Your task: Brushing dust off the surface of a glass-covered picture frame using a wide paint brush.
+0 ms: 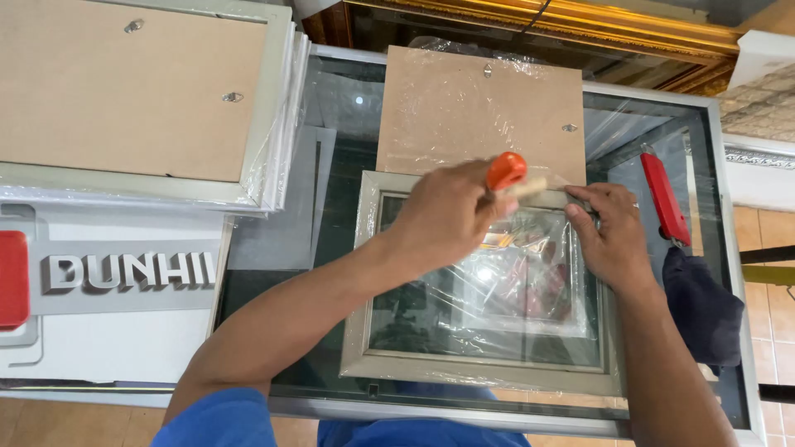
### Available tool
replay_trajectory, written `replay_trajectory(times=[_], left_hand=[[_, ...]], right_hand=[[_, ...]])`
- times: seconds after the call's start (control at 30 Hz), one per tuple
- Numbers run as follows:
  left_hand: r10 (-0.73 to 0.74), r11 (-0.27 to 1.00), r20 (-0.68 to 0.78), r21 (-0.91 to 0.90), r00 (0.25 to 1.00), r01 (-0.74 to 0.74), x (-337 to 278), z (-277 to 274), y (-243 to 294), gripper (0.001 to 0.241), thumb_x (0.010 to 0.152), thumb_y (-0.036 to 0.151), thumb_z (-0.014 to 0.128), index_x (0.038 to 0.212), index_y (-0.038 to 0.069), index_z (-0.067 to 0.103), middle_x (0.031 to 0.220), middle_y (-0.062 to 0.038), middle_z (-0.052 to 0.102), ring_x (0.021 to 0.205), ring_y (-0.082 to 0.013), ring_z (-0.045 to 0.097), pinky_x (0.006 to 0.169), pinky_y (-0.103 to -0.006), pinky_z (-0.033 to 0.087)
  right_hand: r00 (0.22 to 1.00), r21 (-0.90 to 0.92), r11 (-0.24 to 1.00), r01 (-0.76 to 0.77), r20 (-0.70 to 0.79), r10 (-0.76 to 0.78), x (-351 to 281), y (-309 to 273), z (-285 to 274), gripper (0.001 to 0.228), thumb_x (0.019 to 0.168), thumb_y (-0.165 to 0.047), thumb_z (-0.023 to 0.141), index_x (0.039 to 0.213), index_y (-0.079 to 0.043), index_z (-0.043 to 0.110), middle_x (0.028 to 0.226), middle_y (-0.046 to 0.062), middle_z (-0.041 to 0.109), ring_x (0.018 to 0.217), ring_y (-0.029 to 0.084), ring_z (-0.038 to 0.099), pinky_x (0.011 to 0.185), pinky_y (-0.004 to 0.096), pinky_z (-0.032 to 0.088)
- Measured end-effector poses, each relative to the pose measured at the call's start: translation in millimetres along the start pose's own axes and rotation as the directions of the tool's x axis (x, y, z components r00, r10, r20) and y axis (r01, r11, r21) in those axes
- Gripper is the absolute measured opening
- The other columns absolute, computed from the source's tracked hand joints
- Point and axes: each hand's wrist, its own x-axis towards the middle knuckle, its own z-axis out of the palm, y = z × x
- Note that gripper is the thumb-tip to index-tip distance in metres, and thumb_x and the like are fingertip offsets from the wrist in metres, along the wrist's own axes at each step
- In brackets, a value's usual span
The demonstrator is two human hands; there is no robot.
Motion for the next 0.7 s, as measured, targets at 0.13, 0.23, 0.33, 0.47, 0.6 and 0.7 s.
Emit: replay_trajectory(times=[0.13, 0.23, 0.33, 0.47, 0.6, 0.7], left_hand=[[0.015, 0.99, -0.246, -0.136, 0.969, -0.05, -0.2, -22.7, 5.6, 0.022, 0.087, 0.01, 0.071, 0.109, 0.008, 0.07, 0.084, -0.006, 0.075, 0.057, -0.019, 0.063, 0.056, -0.0311, 0.049], [-0.178, 0.933, 0.1, -0.299, 0.979, 0.2, -1.9, -23.5, 16.3, 0.019, 0.089, 0.013, 0.07, 0.107, 0.013, 0.072, 0.094, -0.008, 0.078, 0.064, -0.014, 0.069, 0.054, -0.0243, 0.058], [-0.058, 0.908, 0.432, -0.352, 0.9, 0.227, -12.2, -5.3, 21.6, 0.028, 0.082, 0.016, 0.074, 0.109, 0.013, 0.071, 0.103, -0.009, 0.077, 0.076, -0.0172, 0.078, 0.059, -0.0225, 0.064], [-0.05, 0.876, 0.523, -0.386, 0.851, 0.288, -8.0, 16.6, 2.2, 0.033, 0.081, 0.025, 0.076, 0.108, 0.007, 0.075, 0.106, -0.018, 0.078, 0.098, -0.0358, 0.077, 0.084, -0.0455, 0.065], [-0.147, 0.934, 0.122, -0.309, 0.982, 0.178, 29.2, 6.3, -5.1, 0.032, 0.093, 0.027, 0.068, 0.113, 0.002, 0.07, 0.107, -0.024, 0.076, 0.094, -0.0386, 0.078, 0.081, -0.0482, 0.065], [-0.118, 0.989, 0.046, -0.081, 0.992, 0.121, 42.0, -5.5, 18.6, 0.027, 0.092, 0.03, 0.068, 0.104, 0.007, 0.067, 0.09, -0.014, 0.078, 0.087, -0.0367, 0.078, 0.075, -0.0517, 0.061]], right_hand=[[1.0, 0.027, 1.0, -0.013, 0.001, 0.013, -0.2, -3.1, -1.5, 0.029, 0.1, -0.013, 0.066, 0.125, 0.0, 0.072, 0.124, 0.02, 0.062, 0.117, 0.034, 0.054, 0.098, 0.042, 0.043], [1.0, 0.016, 1.0, 0.007, -0.01, -0.007, 0.6, 1.2, 1.0, 0.029, 0.102, -0.016, 0.067, 0.125, 0.002, 0.072, 0.122, 0.02, 0.062, 0.114, 0.034, 0.054, 0.095, 0.042, 0.044], [1.0, 0.023, 0.999, -0.026, 0.016, 0.026, -0.4, 6.4, 1.7, 0.032, 0.102, -0.019, 0.065, 0.125, 0.002, 0.072, 0.124, 0.022, 0.061, 0.115, 0.035, 0.054, 0.094, 0.043, 0.044], [0.998, 0.066, 0.997, 0.035, -0.047, -0.031, -2.3, 17.6, 4.9, 0.028, 0.107, -0.028, 0.066, 0.129, -0.013, 0.075, 0.115, 0.018, 0.064, 0.113, 0.046, 0.058, 0.098, 0.052, 0.045], [0.998, 0.061, 0.997, 0.04, -0.06, -0.037, -2.3, 21.5, 9.6, 0.03, 0.113, -0.033, 0.057, 0.131, -0.017, 0.074, 0.116, 0.015, 0.064, 0.112, 0.042, 0.059, 0.097, 0.05, 0.044], [0.996, 0.22, 0.973, 0.069, -0.077, -0.053, 1.4, 10.0, 1.6, 0.031, 0.115, -0.027, 0.053, 0.12, -0.008, 0.076, 0.107, 0.018, 0.066, 0.11, 0.042, 0.061, 0.099, 0.047, 0.044]])
